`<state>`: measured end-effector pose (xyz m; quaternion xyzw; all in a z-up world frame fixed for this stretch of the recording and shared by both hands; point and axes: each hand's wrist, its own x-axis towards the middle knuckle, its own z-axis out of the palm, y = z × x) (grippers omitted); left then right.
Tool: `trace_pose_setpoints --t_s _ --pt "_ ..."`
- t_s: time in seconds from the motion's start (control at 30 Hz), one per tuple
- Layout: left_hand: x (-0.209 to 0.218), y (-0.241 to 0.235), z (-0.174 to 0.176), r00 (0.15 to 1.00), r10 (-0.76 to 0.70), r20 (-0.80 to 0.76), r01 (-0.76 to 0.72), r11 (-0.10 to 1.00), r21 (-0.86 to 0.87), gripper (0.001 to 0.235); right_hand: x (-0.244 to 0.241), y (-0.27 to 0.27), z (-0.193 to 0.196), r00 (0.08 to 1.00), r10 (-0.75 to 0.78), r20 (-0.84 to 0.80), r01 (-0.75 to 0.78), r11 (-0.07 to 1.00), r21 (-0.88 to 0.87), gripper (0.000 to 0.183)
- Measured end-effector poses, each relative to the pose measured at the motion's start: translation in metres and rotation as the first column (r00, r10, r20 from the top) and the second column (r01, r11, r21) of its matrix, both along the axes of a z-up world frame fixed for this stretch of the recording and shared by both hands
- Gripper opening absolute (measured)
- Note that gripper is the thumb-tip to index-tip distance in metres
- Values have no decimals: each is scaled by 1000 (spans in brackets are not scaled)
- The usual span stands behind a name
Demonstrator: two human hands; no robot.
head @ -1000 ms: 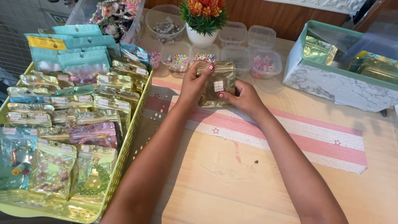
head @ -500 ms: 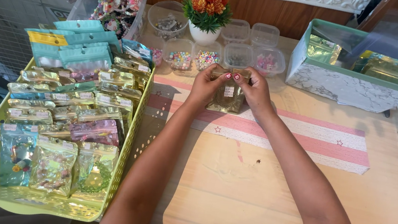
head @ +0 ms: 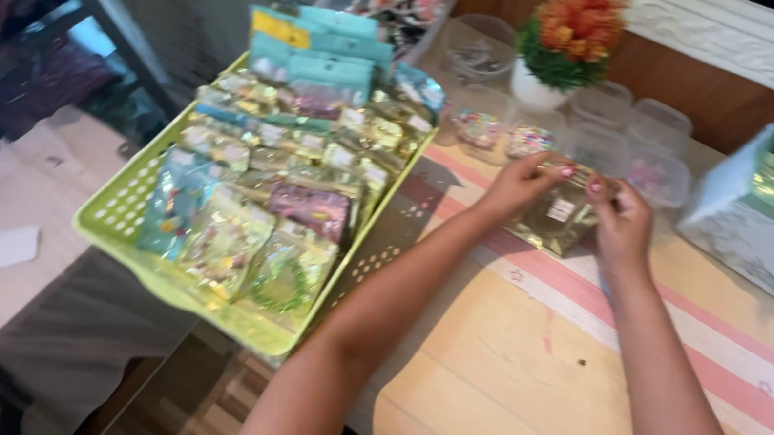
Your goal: The recorder is organizing small jewelry items such as rings and bracelets into small bags and a basket.
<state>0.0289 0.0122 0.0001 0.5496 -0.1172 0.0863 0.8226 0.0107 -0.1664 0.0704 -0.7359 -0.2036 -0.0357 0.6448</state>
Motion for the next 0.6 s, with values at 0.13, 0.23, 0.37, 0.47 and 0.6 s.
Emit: trace_pose_setpoints --t_s 0.13,0.23,0.37,0.47,0.6 --pt "13 -1 -20 999 19 36 -18 999 -35 35 3 -8 5 993 69 -96 -76 994 -73 21" --pt "23 5 -35 996 79 40 -76 995 -62 42 14 -15 -3 988 62 -140 -68 997 -38 19" --pt "37 7 -48 1000 -12 12 15 953 -304 57 -5 -14 33 989 56 -138 -37 990 136 16" --pt "31 6 -45 1000 -18 20 24 945 -325 49 -41 6 76 990 106 -92 -86 975 204 15" --pt "-13 6 -14 998 -41 48 55 937 -344 45 -85 52 107 969 247 -19 -235 942 240 14"
